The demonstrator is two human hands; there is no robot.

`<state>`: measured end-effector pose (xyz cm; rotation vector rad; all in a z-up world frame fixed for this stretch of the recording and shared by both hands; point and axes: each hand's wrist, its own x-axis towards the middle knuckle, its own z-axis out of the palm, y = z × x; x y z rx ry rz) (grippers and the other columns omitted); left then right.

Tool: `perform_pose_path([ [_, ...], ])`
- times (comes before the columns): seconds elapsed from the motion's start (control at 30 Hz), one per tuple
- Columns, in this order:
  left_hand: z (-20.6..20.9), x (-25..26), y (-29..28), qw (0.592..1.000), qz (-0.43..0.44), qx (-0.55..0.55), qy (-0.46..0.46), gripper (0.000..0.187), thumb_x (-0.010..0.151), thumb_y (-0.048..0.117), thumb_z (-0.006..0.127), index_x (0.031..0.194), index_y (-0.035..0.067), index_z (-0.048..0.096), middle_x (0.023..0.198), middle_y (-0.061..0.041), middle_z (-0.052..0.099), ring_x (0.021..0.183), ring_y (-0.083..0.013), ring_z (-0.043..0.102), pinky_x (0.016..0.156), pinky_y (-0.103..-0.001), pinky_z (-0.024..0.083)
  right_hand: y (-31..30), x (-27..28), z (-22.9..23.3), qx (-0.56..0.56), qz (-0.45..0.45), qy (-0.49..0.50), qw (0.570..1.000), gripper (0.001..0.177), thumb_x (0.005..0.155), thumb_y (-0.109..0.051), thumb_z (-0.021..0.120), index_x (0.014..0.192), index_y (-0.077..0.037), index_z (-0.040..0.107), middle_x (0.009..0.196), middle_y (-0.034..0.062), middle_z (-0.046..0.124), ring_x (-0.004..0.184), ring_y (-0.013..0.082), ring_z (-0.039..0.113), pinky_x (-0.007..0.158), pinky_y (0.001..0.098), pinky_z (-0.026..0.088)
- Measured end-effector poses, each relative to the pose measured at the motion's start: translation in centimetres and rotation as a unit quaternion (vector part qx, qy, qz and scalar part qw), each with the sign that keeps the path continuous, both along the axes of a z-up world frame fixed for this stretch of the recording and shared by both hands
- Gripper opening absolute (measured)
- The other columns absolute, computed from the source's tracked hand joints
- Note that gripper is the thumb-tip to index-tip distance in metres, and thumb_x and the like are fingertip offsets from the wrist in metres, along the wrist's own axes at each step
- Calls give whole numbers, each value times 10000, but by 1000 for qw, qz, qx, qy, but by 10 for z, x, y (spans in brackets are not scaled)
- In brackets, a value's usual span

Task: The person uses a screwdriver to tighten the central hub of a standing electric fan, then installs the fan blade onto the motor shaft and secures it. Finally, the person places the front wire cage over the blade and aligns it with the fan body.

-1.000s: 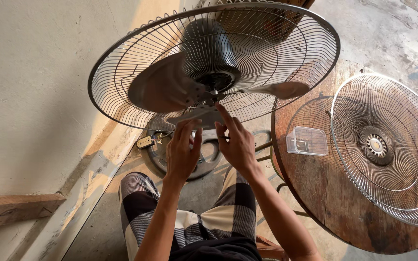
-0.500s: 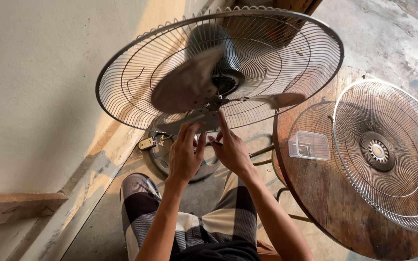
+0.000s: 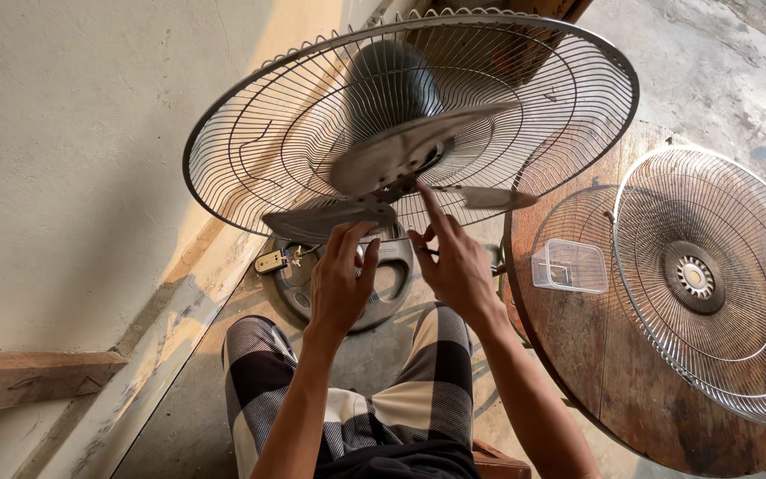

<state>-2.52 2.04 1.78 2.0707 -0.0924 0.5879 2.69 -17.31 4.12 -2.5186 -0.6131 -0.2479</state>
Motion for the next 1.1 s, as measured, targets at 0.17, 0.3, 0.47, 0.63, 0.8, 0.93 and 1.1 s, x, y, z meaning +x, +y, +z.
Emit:
perform_pose_path([
  [0.17,-3,1,0,1000,-19,-12,-1,295,1047,230,596,1314,103,604,1244,-52,653,679,-148,673,610,-312,588,0,8,-23,16,-17,-10,1000,929,971,-227,661,1659,-230,36,1066,192,730,667,240,711,506,360,597],
  [0.3,-9,4,-1,1000,-17,10,17,303,1027,238,611,1297,102,596,1249,-64,640,657,-150,683,585,-313,589,13,-5,-35,46,-15,169,984,983,975,-294,658,1655,-239,-50,873,140,764,669,259,734,636,425,622],
  [0.47,-7,-1,1,1000,-17,-6,-12,298,1047,223,614,1316,97,591,1266,-70,640,756,-153,699,644,-303,597,18,-14,-19,-3,13,134,991,897,968,-319,656,1650,-234,79,889,123,788,676,284,721,620,475,590],
  [0.63,1,-1,4,1000,-16,-10,19,301,1023,215,613,1302,103,608,1253,-71,651,687,-157,670,633,-336,577,11,-15,1,4,-1,115,993,697,1048,-257,589,1641,-277,222,994,135,768,624,234,723,530,384,593],
  [0.8,3,2,-2,1000,0,-7,22,283,1027,248,622,1275,111,620,1215,-52,674,685,-159,654,644,-351,566,-11,-6,1,27,-16,10,999,699,1064,-145,544,1643,-250,167,1140,179,748,592,191,697,458,329,585],
  [0.93,2,1,-1,1000,-11,-8,15,296,1045,245,610,1306,105,615,1209,-60,660,701,-161,650,641,-342,566,-10,1,-17,39,-20,13,999,832,1040,-135,582,1667,-223,42,1220,187,671,641,213,701,518,337,598],
  [1.1,-7,1,0,999,-16,-10,33,303,1020,236,617,1297,111,613,1207,-61,662,636,-159,643,595,-327,562,4,-11,-32,40,-2,145,989,950,992,-231,662,1668,-205,-4,895,156,783,691,283,746,673,426,599],
])
